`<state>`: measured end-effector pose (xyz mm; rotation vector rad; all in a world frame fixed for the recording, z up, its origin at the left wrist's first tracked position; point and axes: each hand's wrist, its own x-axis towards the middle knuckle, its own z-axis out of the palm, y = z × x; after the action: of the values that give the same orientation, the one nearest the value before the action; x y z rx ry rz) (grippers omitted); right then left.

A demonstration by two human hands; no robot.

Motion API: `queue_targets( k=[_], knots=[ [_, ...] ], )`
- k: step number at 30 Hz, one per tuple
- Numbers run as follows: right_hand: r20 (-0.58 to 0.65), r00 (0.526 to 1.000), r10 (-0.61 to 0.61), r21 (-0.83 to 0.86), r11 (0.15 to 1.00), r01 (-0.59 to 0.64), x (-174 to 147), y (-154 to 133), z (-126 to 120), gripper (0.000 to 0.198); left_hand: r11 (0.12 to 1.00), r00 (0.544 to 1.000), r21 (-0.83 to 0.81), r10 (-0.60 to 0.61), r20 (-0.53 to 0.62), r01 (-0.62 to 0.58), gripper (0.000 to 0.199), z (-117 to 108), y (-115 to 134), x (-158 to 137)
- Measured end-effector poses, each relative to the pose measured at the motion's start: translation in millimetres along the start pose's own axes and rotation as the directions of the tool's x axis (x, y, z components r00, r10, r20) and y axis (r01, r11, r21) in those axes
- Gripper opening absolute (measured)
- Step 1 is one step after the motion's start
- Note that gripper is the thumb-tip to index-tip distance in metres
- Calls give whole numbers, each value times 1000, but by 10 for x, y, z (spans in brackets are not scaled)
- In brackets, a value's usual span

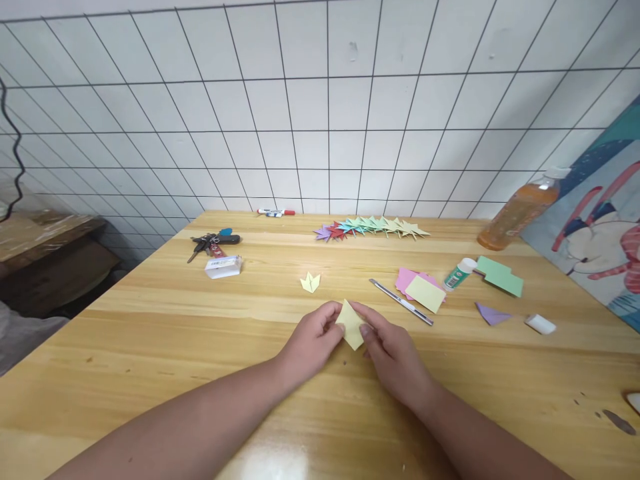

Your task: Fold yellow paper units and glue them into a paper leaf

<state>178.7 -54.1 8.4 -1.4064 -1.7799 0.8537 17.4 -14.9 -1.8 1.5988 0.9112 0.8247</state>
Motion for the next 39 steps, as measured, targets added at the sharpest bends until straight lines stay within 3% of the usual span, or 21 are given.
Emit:
queue_targets(
  k=[5,8,11,16,22,25,27,30,35,39],
  knots=[
    [39,998,55,269,961,-64,20,35,8,41,995,997,-77,-54,50,58,11,15,-5,19],
    [125,991,49,368,925,-92,-1,12,9,57,984,993,-132,-116,28,119,16,7,34,24],
    [129,990,57,346,933,-99,2,14,21,64,990,995,-93,-104,-4,104,19,-4,36,26],
    [-5,992,126,324,939,-117,72,62,22,45,994,1000,112,4,-18,-2,18,1,-25,2],
    [81,956,281,466,837,-286,111,85,-27,38,979,995,179,97,17,-99,24,-27,37,-40],
    [93,955,281,520,804,-288,116,96,-30,36,984,988,102,143,64,-149,26,-52,76,-35],
    [90,955,281,525,802,-285,119,101,-30,33,989,992,93,114,53,-118,24,-53,77,-25],
    [86,959,270,530,803,-274,124,100,-37,23,985,998,161,65,8,-65,16,-35,48,-12],
    [71,970,233,521,821,-235,128,89,-46,17,956,996,280,85,25,-89,9,-11,8,3],
    [76,967,243,482,840,-249,119,75,-42,18,909,992,397,110,69,-128,20,-11,10,15]
  ],
)
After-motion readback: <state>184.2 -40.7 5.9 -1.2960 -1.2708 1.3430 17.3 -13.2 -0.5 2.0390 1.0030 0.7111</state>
